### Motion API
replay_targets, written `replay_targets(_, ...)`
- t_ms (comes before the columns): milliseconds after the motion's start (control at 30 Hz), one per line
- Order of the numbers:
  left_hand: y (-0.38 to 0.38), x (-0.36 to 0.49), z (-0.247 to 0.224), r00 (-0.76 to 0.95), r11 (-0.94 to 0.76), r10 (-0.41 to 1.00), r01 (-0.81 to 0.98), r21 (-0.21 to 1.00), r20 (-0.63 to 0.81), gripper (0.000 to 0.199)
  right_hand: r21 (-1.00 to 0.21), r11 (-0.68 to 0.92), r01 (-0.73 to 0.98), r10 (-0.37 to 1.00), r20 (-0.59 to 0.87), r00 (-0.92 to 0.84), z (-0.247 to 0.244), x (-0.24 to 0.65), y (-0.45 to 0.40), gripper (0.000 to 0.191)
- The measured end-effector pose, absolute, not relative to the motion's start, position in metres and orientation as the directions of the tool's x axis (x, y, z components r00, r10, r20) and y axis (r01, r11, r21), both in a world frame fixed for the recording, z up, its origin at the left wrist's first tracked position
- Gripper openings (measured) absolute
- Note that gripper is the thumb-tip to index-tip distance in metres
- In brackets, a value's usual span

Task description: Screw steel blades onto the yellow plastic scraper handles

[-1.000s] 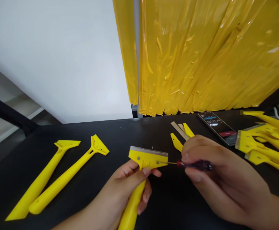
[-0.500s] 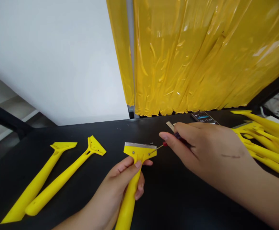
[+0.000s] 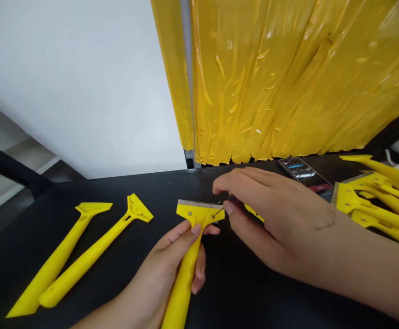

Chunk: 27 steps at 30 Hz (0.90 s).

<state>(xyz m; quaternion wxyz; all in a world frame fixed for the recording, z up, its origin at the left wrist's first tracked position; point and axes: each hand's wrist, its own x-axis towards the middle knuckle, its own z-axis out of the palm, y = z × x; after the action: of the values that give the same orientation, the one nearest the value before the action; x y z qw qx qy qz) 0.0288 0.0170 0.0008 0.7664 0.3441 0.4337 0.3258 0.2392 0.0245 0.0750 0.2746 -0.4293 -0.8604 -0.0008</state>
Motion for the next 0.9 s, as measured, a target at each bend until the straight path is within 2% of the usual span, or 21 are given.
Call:
replay_targets(133,0.0176,0.0286,0.0024,0.418,0.559,0.792,-0.203,0.804,-0.445,0.031,-0.285,0.623,0.729,0.752,0.476,-0.456,0.0726,0.2427,0.0233,0.027)
replay_targets(300,0.0182,0.0275,0.0023,0.421,0.57,0.788,-0.221,0.792,-0.449,0.029,-0.217,0.564,0.797,0.784,0.444,-0.434,0.0738,0.2417,0.0201,0.015)
replay_targets(500,0.0173,0.0264,0.0012,0.431,0.587,0.78,-0.255,0.768,-0.453,0.029,-0.276,0.565,0.777,0.803,0.401,-0.441,0.0735,0.239,0.0169,0.017)
replay_targets(767,0.0176,0.0264,0.0023,0.448,0.584,0.777,-0.253,0.771,-0.442,0.029,-0.286,0.584,0.76,0.785,0.436,-0.439,0.0743,0.24,0.0159,0.024)
replay_targets(900,0.0172,0.0264,0.0026,0.449,0.584,0.776,-0.246,0.774,-0.443,0.029,-0.282,0.584,0.761,0.786,0.431,-0.443,0.0739,0.2408,0.0167,0.02)
